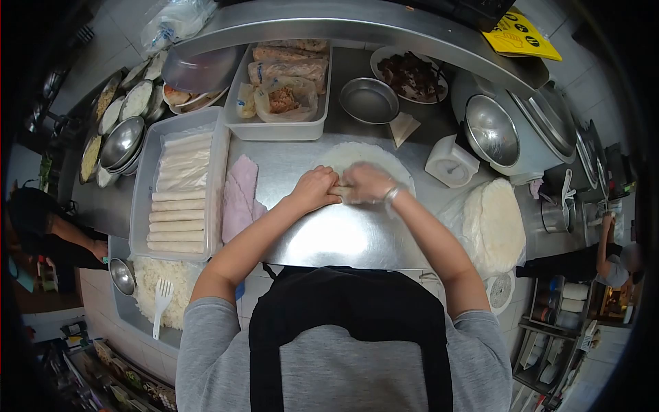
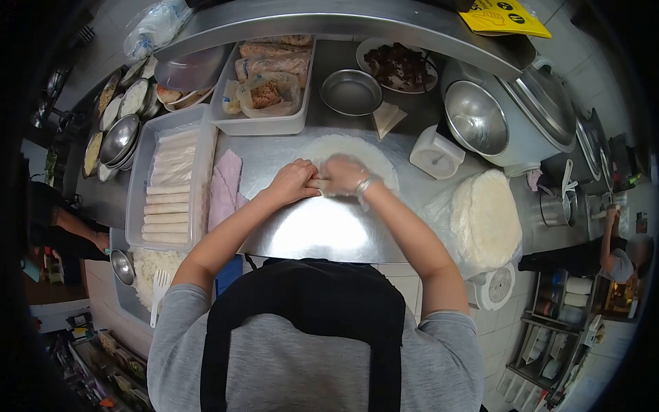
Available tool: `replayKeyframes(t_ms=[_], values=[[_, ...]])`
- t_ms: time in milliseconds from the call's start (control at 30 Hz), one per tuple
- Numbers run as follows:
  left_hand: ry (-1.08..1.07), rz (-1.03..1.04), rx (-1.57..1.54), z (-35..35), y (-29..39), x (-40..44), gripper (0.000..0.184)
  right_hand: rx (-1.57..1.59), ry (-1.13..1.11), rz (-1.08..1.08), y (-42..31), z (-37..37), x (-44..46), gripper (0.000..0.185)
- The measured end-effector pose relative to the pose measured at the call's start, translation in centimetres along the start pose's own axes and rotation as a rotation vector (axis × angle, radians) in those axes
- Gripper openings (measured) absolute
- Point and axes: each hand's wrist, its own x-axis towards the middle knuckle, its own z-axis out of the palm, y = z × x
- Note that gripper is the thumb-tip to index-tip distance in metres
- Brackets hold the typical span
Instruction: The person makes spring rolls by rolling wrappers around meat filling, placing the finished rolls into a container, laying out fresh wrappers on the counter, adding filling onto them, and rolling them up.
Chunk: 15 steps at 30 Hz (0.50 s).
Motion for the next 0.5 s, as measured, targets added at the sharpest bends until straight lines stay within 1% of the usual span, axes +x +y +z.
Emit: replayKeyframes(t_ms=[67,200,267,367,500], values=[[-0.004,-0.022,0.019,0.3,-0.2,0.3,0.034,-0.099,0.147,0.161,-1.1,2.7,-0.5,0.033],[-0.040,-0.038,-0.005,-0.1,-0.2,-0.2,0.032,-0.080,0.183,0.194,-0.4,3.2,-2.4,0.031],[-0.007,-0.018,-0.034,-0.1,-0.1,-0.4,0.030,-0.058,0.141,0.340,0.3,1.9,-5.0,0.031],[-0.022,-0.051,-0.039,0.0,-0.1,-0.5,0.028,-0.022,0.187,0.374,2.2,1.4,-8.6,0.033],[-0.033,-0.009,-0.057,-0.4,-0.4,-1.2,0.028,0.014,0.257,0.350,4.2,2.1,-11.2,0.030]])
